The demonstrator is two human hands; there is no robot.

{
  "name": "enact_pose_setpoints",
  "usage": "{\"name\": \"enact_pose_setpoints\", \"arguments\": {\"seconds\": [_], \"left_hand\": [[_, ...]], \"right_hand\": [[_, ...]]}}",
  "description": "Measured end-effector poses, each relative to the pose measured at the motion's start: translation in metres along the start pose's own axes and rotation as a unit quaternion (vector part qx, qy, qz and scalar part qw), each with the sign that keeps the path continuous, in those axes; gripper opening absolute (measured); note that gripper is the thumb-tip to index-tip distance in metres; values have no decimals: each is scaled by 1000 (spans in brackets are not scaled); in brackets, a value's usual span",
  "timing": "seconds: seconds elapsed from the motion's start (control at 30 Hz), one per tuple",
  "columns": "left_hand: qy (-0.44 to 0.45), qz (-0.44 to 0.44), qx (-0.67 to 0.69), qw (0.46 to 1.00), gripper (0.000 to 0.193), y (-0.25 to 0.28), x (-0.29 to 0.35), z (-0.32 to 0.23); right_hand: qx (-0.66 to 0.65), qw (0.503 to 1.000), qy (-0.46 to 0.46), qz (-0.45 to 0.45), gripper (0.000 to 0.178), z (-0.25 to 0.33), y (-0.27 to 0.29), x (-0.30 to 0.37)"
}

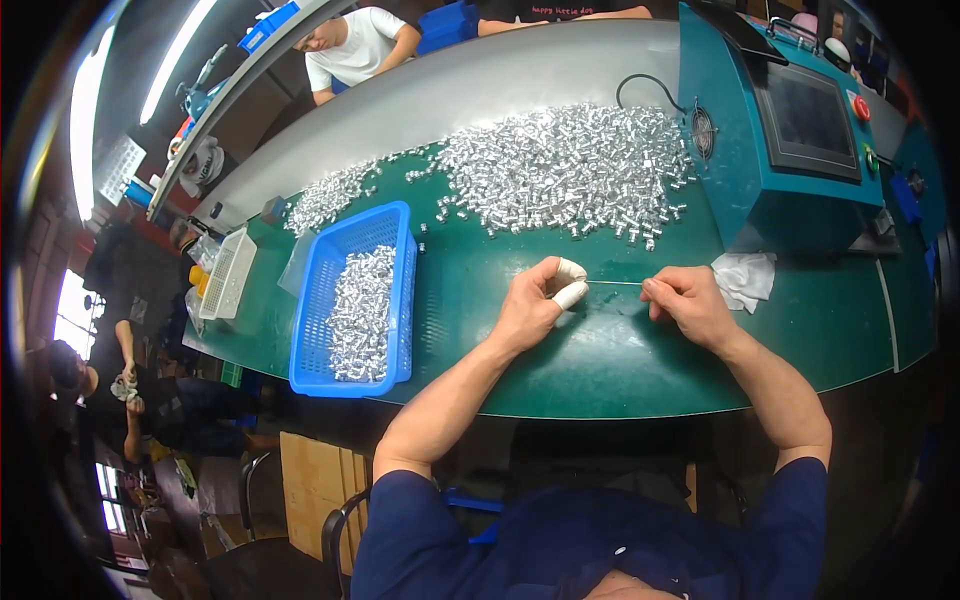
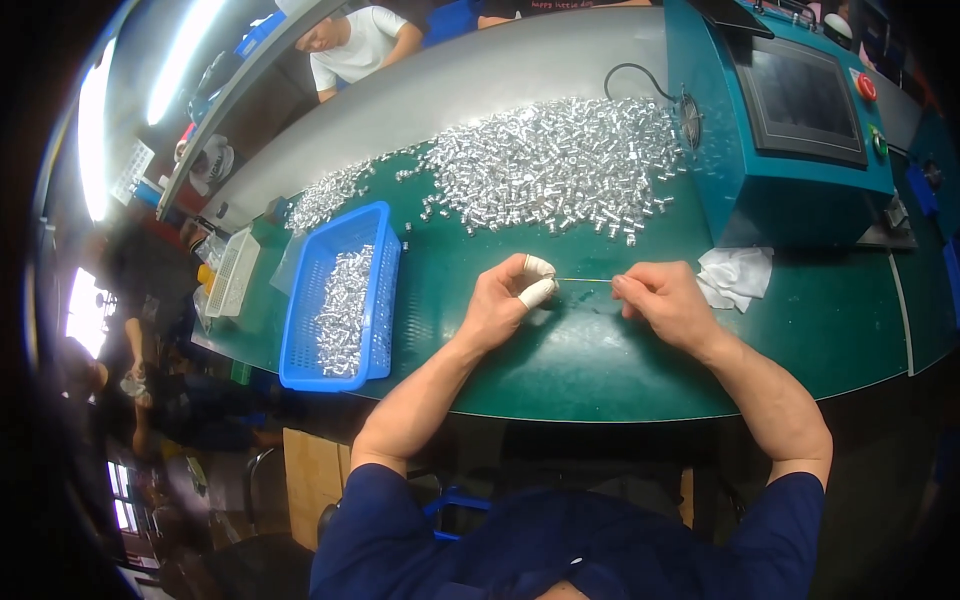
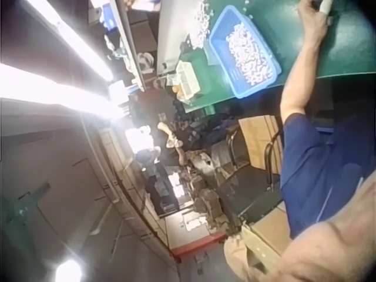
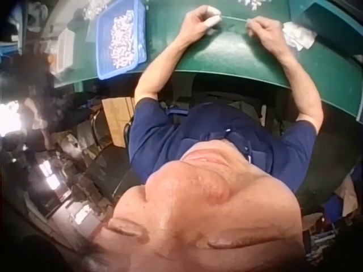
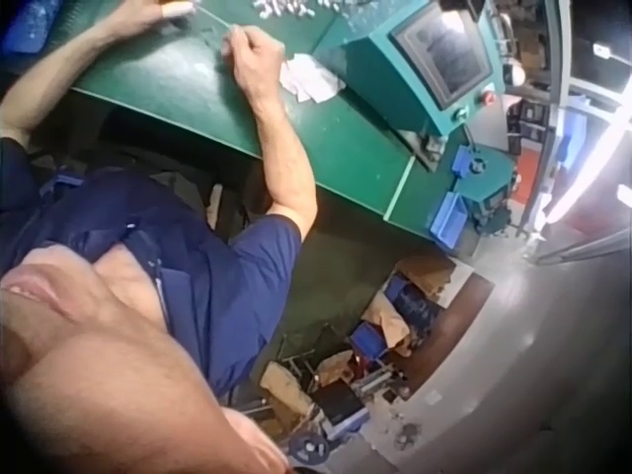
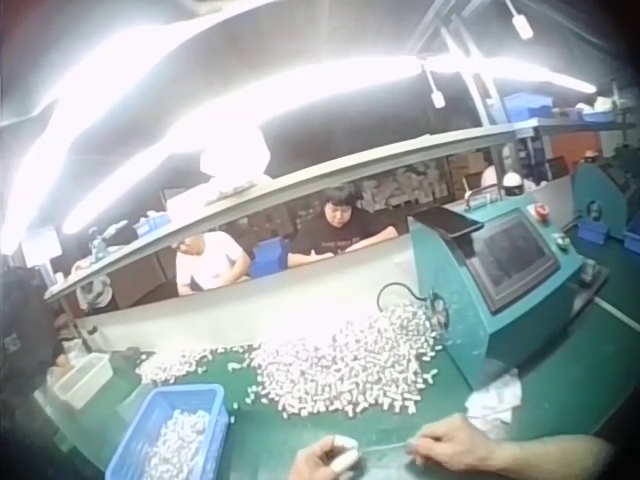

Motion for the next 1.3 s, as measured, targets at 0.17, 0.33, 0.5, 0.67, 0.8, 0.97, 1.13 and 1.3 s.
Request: {"name": "enact_pose_setpoints", "arguments": {"seconds": [0.17,0.33,0.5,0.67,0.8,0.97,1.13,1.3], "left_hand": [[36,-12,19,999,13,1,-2,2],[51,-14,39,998,13,4,0,6],[51,-7,49,997,15,4,-2,4],[80,-4,74,994,15,1,0,2],[41,9,66,997,15,0,-1,4],[54,5,68,996,14,3,1,4],[31,11,23,999,13,-4,2,-2],[6,13,-27,1000,14,-7,5,-6]], "right_hand": [[-55,997,16,-56,12,11,-5,-2],[166,956,211,-114,14,39,8,9],[237,924,280,-105,20,44,5,13],[303,891,311,-130,21,48,3,15],[316,890,305,-118,25,44,3,14],[350,870,322,-131,21,50,1,16],[184,951,225,-107,13,27,3,6],[-257,962,-82,50,27,-7,-3,-1]]}}
Point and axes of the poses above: each hand's wrist, its own x-axis away from the middle knuckle, its own y-axis out of the back of the hand, z = x × y, the point moved 5 cm from there along -x, towards the middle knuckle, and after that the axes turned 10 degrees about z, right-handed, at the moved point
